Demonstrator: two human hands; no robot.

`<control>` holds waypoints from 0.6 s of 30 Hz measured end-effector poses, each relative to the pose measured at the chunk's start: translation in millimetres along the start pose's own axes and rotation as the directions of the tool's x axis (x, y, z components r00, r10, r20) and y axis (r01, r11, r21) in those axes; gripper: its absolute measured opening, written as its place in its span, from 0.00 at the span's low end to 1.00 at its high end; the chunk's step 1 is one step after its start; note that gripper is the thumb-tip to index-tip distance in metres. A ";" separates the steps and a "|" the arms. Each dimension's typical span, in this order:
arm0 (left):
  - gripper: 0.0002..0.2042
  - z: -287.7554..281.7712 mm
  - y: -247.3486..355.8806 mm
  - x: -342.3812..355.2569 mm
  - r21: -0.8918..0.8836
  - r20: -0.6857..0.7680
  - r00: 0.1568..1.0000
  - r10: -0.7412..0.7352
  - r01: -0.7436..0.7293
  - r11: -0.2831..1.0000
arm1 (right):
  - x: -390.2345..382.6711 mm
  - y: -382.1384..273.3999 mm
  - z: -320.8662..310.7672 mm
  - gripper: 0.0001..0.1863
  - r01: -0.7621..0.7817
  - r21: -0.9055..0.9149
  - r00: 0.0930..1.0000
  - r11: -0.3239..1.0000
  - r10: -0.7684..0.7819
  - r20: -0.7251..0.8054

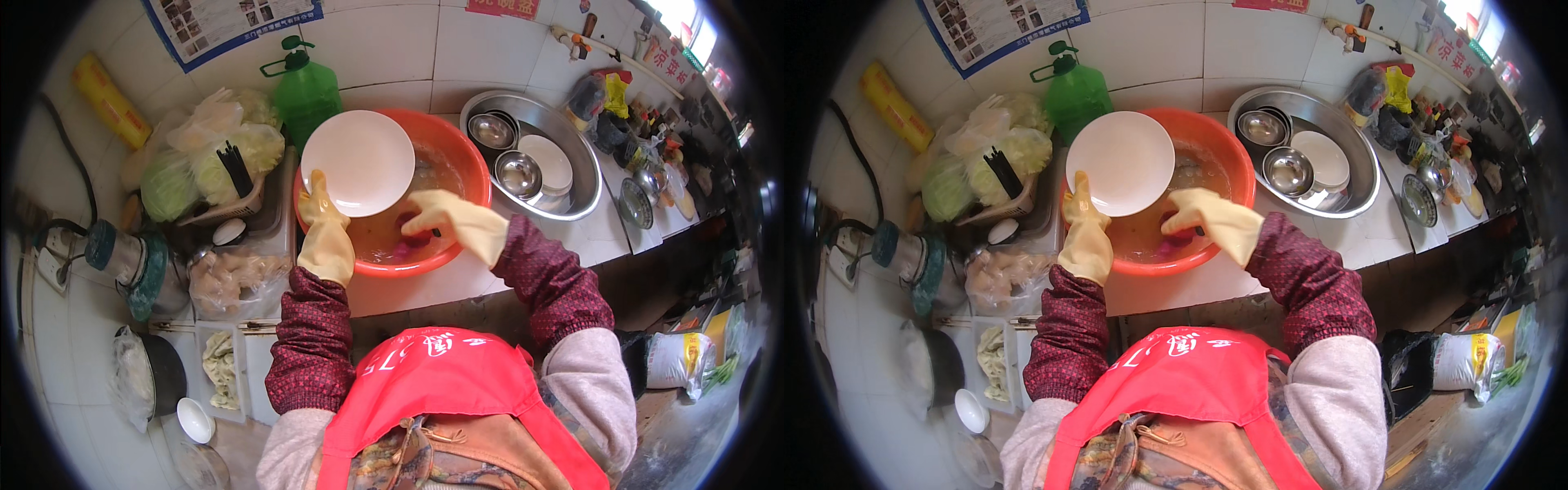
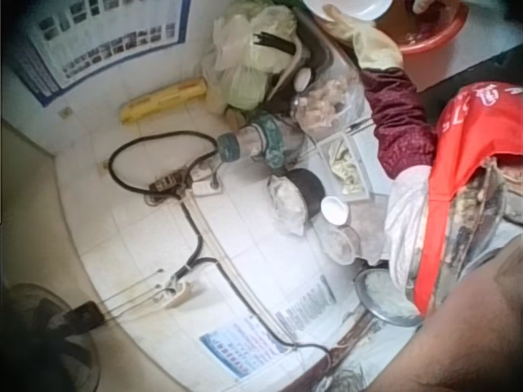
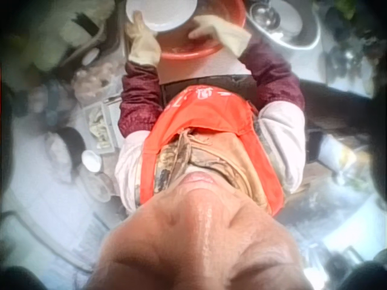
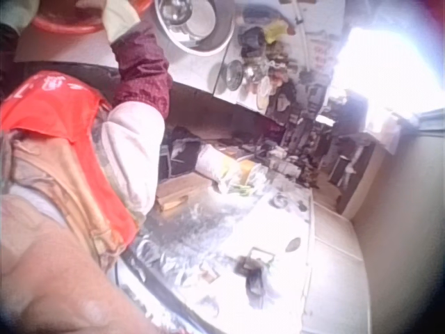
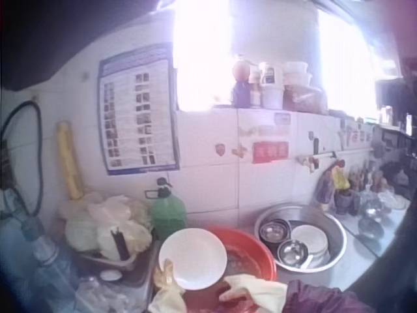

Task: The person washes various dishes in a red basin using a pink sponge. They scrub plates, bowls, and metal cups, then place the cleaned items into a larger metal basin nearby.

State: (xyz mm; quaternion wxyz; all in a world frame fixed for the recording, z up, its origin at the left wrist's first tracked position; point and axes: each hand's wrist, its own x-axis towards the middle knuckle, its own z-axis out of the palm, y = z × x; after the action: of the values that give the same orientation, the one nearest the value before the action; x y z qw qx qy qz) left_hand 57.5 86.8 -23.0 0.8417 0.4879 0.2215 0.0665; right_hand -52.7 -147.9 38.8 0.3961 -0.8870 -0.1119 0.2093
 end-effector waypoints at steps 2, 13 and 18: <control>0.25 3.0 2.0 1.8 0.078 -0.060 0.987 -0.148 0.152 0.985 | 1.4 -1.7 -16.6 0.35 0.029 0.469 0.998 0.883 0.000 -0.063; 0.42 4.7 25.6 -31.9 0.033 0.500 0.834 -0.233 0.250 0.968 | 13.2 22.4 8.0 0.28 0.258 0.951 0.951 -0.172 -0.128 -0.282; 0.36 7.4 13.7 -13.6 0.045 0.433 0.875 -0.217 0.219 0.975 | -7.2 33.0 -1.0 0.32 -0.558 0.328 0.819 -0.762 -0.570 0.069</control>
State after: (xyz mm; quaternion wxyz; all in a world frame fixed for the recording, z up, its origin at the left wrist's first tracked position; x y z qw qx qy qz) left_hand 50.0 83.5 -4.0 0.8731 0.4603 0.0814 -0.1387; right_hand -57.6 -172.9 16.7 0.8695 0.2866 0.0429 0.4000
